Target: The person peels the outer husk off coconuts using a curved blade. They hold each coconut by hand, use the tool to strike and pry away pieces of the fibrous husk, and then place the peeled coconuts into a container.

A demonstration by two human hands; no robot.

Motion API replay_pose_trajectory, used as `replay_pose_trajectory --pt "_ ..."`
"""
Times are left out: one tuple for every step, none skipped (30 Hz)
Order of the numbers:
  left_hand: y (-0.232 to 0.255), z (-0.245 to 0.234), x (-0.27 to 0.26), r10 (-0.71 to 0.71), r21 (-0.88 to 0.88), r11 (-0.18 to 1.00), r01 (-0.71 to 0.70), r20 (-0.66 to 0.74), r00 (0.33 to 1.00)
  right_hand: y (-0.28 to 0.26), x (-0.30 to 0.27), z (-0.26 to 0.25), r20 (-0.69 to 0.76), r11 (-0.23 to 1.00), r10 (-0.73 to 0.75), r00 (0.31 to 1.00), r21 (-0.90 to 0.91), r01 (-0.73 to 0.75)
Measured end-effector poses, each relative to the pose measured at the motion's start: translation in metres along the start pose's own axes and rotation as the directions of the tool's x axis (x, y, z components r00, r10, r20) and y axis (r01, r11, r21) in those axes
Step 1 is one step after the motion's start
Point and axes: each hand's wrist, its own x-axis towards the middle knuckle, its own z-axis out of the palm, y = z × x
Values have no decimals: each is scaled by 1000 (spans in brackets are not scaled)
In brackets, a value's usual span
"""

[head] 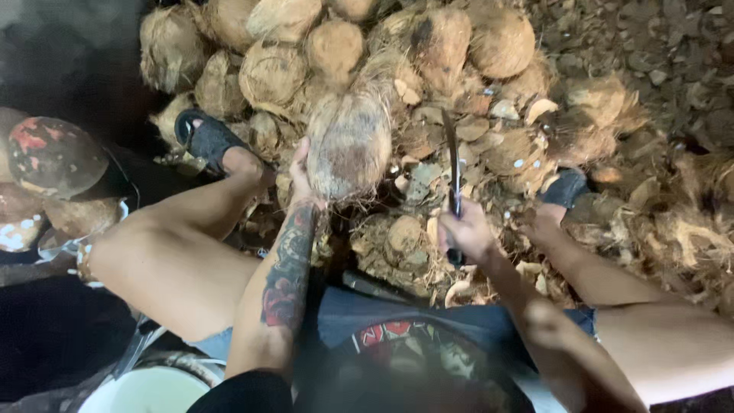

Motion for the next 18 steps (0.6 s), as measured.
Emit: replay_pose_trajectory --pt "3 2 13 -4 -40 999 4 -9 1000 -31 -3 12 11 996 -40 999 -76 41" --pt "7 8 17 9 -44 999 -9 6 1000 -48 -2 11 18 995 -58 998 -82 59" --pt "6 8 13 -44 4 999 44 30 999 -62 -9 10 129 975 -195 972 133 177" --pt "5 7 9 -97 53 994 95 52 994 -75 -15 8 207 900 -342 916 353 256" --pt "5 7 8 -99 49 994 97 43 994 -116 -31 5 209 903 -333 919 352 247" --pt "6 8 8 -112 99 989 113 -19 994 -159 -47 1 365 855 -511 778 307 417" --pt "6 14 15 -127 153 979 136 -66 990 -203 -62 -4 505 756 -642 577 286 589" --pt "3 8 17 -135 153 978 143 -59 989 -208 -70 -14 500 754 -643 580 279 595" --pt "3 3 20 -85 153 984 90 -39 996 -213 -77 -23 368 568 -808 460 276 776" --pt "3 -2 24 -36 150 988 38 -18 999 -219 -85 -32 223 355 -926 304 238 904" --pt "3 -2 25 -34 152 988 35 -13 999 -185 -73 -38 223 349 -928 298 238 907" --pt "2 -2 26 -74 75 994 76 -35 997 -151 -60 -43 343 583 -778 526 85 808" --pt "2 -5 23 -117 3 993 118 -63 991 -114 -49 -48 400 764 -561 725 -87 640" --pt "4 -3 11 -116 11 993 117 -66 991 -83 -22 -30 394 765 -565 725 -80 639" --pt "3 -4 -4 -168 43 984 172 -87 982 -47 -6 -12 344 899 -151 927 -342 274" --pt "2 -3 -17 -218 72 971 227 -111 970 -11 12 5 171 830 281 944 -537 -150" --pt "3 10 -10 -238 92 965 246 -92 967 -21 -3 2 145 838 266 953 -524 -154" --pt "5 23 -3 -294 126 944 305 -97 951 -30 -18 2 89 853 311 946 -466 -237"
